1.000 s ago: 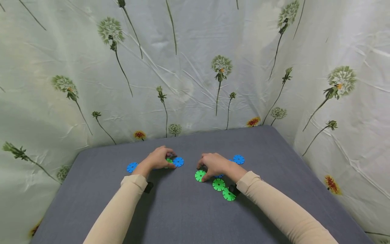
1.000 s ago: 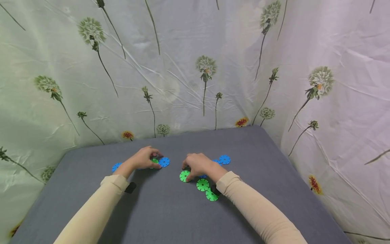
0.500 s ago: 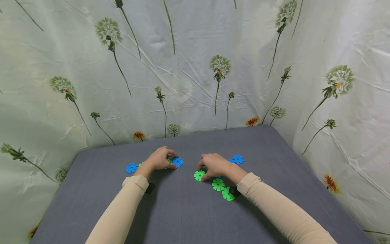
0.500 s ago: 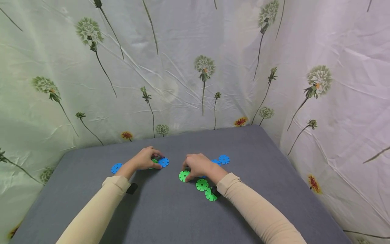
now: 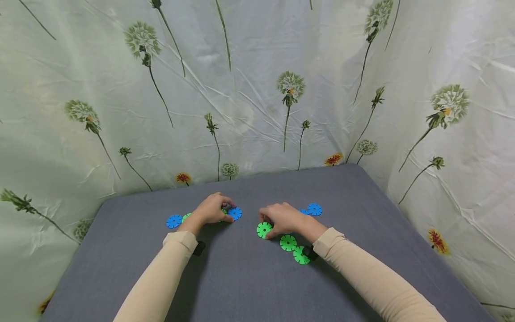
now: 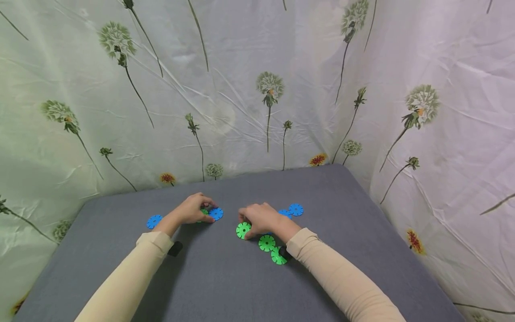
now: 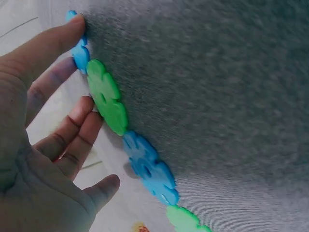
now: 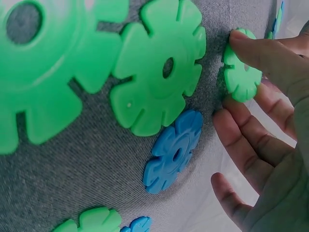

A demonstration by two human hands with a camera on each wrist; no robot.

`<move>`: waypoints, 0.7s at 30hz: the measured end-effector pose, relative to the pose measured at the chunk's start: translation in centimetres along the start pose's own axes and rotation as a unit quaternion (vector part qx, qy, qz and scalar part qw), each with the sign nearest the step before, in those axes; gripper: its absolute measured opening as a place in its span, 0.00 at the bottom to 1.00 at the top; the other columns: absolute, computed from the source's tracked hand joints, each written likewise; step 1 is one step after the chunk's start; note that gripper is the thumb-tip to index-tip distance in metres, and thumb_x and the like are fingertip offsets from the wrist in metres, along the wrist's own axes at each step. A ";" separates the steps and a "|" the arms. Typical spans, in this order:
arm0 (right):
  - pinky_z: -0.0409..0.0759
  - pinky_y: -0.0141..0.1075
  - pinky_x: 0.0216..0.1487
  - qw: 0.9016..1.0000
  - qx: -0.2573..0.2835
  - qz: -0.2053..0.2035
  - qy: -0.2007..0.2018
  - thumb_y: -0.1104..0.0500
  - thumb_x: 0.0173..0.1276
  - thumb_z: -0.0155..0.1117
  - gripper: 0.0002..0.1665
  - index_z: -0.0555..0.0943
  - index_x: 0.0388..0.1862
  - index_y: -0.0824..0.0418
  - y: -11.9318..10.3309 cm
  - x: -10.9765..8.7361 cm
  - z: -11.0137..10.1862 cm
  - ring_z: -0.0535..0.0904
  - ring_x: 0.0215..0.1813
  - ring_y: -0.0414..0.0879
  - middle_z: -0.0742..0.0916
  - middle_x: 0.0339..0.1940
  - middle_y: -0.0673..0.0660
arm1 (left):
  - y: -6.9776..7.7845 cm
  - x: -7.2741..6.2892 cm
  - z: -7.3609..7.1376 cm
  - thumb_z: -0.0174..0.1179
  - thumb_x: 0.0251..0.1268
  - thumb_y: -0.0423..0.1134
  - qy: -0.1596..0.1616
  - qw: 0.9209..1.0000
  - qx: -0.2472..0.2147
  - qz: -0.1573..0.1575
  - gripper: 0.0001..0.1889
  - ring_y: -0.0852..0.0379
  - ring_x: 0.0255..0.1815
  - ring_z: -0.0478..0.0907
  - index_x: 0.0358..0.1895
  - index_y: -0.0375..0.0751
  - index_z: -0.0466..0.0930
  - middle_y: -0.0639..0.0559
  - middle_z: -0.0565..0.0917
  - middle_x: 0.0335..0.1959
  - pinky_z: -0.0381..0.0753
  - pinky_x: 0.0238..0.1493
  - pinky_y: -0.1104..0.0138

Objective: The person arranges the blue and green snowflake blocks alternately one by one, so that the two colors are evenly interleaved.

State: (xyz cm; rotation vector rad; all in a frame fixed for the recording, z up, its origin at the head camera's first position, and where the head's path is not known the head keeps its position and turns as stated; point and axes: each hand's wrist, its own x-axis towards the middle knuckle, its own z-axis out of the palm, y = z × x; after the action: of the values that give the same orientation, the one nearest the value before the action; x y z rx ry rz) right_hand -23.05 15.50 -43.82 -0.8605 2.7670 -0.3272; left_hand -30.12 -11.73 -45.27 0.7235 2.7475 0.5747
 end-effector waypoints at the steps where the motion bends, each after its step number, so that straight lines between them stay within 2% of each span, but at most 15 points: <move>1: 0.75 0.43 0.47 1.000 0.005 -0.001 -0.002 0.46 0.63 0.85 0.22 0.80 0.46 0.47 -0.1 0.1 0.0 0.77 0.36 0.37 0.83 0.34 0.44 | 0.0 0.0 -0.1 0.82 0.60 0.44 0.001 1.000 0.000 -0.001 0.22 0.41 0.61 0.82 0.57 0.48 0.91 0.41 0.83 0.59 0.83 0.63 0.45; 5: 0.75 0.51 0.55 1.000 0.023 -0.005 -0.011 0.48 0.66 0.82 0.23 0.78 0.51 0.48 -0.3 0.2 0.0 0.76 0.33 0.38 0.83 0.31 0.46 | 0.0 0.0 -0.3 0.83 0.58 0.43 0.004 1.000 0.008 -0.008 0.21 0.42 0.59 0.83 0.56 0.48 0.91 0.42 0.85 0.56 0.83 0.62 0.45; 8: 0.74 0.56 0.60 0.999 0.038 -0.005 -0.013 0.49 0.68 0.81 0.24 0.79 0.56 0.49 -0.1 0.2 0.1 0.77 0.35 0.39 0.84 0.33 0.46 | 0.0 0.1 -0.2 0.83 0.58 0.43 0.004 1.000 0.010 -0.015 0.21 0.42 0.60 0.83 0.55 0.49 0.92 0.42 0.84 0.56 0.81 0.66 0.43; 14: 0.72 0.52 0.56 0.998 0.060 0.011 -0.023 0.51 0.66 0.83 0.26 0.82 0.60 0.48 0.3 -0.5 0.1 0.79 0.41 0.40 0.86 0.38 0.45 | 0.3 0.5 0.3 0.82 0.59 0.44 -0.004 1.000 0.006 -0.008 0.22 0.42 0.61 0.83 0.57 0.49 0.92 0.42 0.84 0.57 0.68 0.78 0.36; 21: 0.74 0.51 0.55 0.998 0.055 0.004 -0.028 0.51 0.66 0.83 0.25 0.85 0.60 0.48 0.2 -0.1 -0.2 0.81 0.41 0.39 0.87 0.38 0.45 | 0.5 0.3 0.0 0.82 0.59 0.43 0.000 1.000 0.005 -0.027 0.21 0.43 0.62 0.83 0.57 0.50 0.92 0.44 0.85 0.58 0.67 0.79 0.38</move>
State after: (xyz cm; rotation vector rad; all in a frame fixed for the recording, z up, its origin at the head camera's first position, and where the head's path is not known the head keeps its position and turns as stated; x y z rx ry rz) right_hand -23.14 15.79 -43.64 -0.8192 2.6724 -0.4425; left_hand -30.13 -11.19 -45.12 0.6483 2.7627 0.5496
